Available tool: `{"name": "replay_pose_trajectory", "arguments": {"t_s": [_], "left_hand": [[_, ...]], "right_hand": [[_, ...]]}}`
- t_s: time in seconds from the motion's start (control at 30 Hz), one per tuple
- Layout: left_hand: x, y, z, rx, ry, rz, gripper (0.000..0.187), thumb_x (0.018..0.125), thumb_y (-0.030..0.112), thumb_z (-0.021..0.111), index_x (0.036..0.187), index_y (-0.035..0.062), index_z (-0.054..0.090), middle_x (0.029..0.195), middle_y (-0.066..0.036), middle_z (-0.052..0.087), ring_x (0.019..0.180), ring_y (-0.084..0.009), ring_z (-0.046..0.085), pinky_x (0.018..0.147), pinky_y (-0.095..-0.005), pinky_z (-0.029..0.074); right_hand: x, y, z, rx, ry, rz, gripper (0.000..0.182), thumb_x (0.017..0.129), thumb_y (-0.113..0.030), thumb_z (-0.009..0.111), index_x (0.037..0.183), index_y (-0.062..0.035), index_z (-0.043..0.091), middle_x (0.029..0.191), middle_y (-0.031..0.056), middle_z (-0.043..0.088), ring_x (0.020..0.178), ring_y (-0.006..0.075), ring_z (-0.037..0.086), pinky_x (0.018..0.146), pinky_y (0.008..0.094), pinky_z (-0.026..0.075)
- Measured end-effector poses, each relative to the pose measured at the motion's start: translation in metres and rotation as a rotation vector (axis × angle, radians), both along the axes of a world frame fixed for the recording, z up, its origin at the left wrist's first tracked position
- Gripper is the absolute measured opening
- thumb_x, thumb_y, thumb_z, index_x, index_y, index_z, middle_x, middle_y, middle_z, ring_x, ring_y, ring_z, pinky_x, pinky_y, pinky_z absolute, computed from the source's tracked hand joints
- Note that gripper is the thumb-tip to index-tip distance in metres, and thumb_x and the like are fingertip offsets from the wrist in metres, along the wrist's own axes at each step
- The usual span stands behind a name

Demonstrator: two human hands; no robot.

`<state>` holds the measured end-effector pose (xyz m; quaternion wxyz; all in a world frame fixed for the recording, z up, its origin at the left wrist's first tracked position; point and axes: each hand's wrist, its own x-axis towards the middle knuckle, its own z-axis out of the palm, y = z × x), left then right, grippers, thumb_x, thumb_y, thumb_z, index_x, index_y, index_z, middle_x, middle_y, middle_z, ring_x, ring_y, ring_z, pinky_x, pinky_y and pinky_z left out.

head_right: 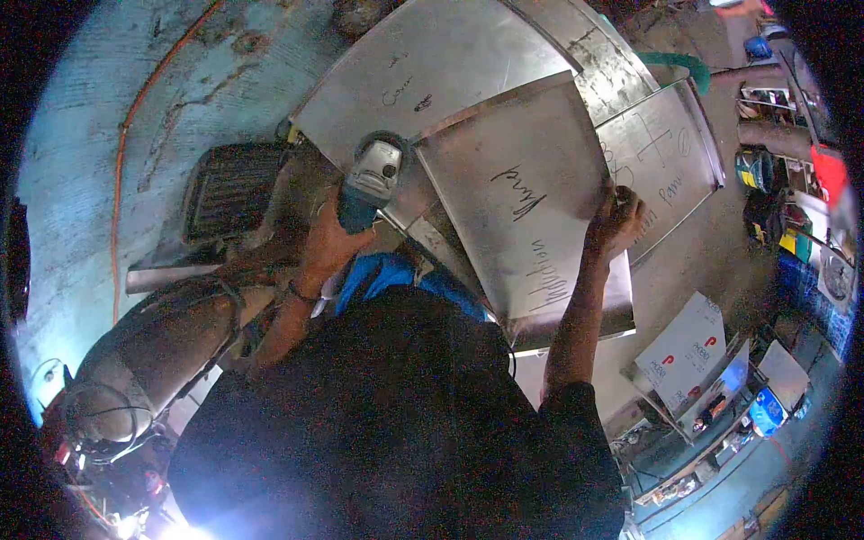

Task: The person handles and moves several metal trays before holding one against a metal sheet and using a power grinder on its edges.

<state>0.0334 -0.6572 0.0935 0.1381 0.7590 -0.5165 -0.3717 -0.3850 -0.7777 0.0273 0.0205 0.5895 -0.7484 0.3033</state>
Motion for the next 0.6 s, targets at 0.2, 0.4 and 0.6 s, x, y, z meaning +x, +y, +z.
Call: {"name": "replay_pose_trajectory", "arguments": {"t_s": [0.2,0.4,0.6], "left_hand": [[-0.010,-0.006,-0.001,-0.055,-0.034,-0.013,0.097,0.071,0.035,0.079,0.144,-0.0048,0.029,0.127,-0.032,0.054,0.116,-0.0456,0.056,0.096,-0.0471,0.046],[-0.010,-0.005,0.015,0.017,0.027,0.043,0.098,0.068,0.030,0.081,0.145,-0.0048,0.030,0.136,-0.028,0.048,0.126,-0.0408,0.049,0.108,-0.0440,0.038],[-0.002,-0.003,0.010,0.011,0.057,-0.008,0.093,0.071,0.030,0.080,0.143,-0.0039,0.032,0.132,-0.029,0.051,0.123,-0.0429,0.051,0.102,-0.0466,0.043]], "right_hand": [[0.004,0.000,-0.002,-0.071,0.024,0.053,0.027,0.088,-0.029,0.070,0.080,-0.0056,0.060,0.080,0.0114,0.062,0.075,0.0341,0.060,0.067,0.0450,0.048],[-0.001,0.000,-0.009,-0.067,-0.017,0.024,0.028,0.088,-0.032,0.069,0.081,-0.0061,0.060,0.080,0.0115,0.062,0.076,0.0354,0.060,0.066,0.0467,0.046],[0.003,0.000,-0.009,-0.029,-0.048,-0.026,0.027,0.087,-0.030,0.069,0.081,-0.0061,0.060,0.080,0.0116,0.062,0.074,0.0357,0.060,0.066,0.0465,0.046]]}}
